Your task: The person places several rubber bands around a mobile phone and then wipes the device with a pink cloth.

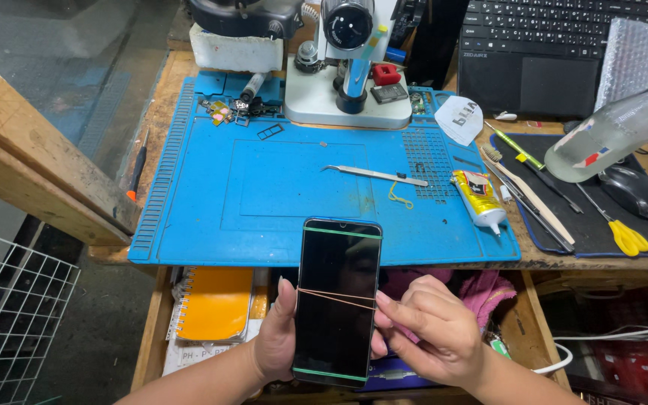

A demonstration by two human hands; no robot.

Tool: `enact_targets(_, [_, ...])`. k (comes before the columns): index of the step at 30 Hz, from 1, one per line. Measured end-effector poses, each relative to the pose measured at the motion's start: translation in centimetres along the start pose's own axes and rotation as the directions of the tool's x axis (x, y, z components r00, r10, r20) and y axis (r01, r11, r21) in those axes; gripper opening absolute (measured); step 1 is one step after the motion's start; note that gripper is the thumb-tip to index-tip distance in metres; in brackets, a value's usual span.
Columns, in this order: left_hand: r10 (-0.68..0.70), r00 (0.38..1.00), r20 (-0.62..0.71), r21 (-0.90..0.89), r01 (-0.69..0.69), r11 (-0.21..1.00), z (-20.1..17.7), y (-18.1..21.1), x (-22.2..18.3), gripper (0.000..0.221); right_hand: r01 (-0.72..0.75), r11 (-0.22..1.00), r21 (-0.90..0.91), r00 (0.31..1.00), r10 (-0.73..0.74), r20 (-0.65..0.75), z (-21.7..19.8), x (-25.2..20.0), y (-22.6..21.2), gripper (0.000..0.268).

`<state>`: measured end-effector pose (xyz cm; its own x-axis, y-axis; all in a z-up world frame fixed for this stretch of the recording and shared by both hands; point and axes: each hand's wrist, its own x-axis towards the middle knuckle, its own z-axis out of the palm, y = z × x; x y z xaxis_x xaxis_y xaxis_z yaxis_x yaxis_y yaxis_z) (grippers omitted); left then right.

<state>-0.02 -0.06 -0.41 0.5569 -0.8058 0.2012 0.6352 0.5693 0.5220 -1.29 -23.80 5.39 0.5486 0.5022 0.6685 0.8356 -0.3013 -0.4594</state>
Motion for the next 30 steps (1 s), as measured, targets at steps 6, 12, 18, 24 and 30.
enact_targets(6, [0.011, 1.000, 0.000, 0.024, -0.011, 1.000, -0.1, -0.3, -0.1, 0.111, 0.022, 1.000, 0.021, 0.999, -0.021, -0.028, -0.2, 0.1, -0.1, 0.053])
enact_targets(12, [0.009, 0.999, -0.030, 0.007, -0.009, 1.000, 0.0, -0.4, -0.2, 0.107, 0.006, 0.999, 0.034, 1.000, -0.005, -0.023, -0.2, -0.1, -0.1, 0.050])
enact_targets(18, [0.046, 0.998, -0.035, -0.002, -0.047, 0.999, 0.2, -0.5, 0.0, 0.105, 0.008, 0.991, -0.131, 1.000, -0.011, -0.017, -0.8, 0.5, 0.3, 0.038])
enact_targets(24, [0.045, 0.999, 0.011, -0.060, -0.045, 0.997, 0.5, -0.4, 0.0, 0.105, -0.097, 0.911, -0.401, 0.995, 0.074, -0.072, -4.2, 0.7, 1.2, 0.025])
enact_targets(30, [0.085, 0.996, 0.002, -0.064, -0.085, 0.994, 0.4, -0.8, 0.0, 0.103, -0.300, 0.947, 0.118, 0.949, 0.309, -0.063, -5.8, -0.3, 1.9, 0.031])
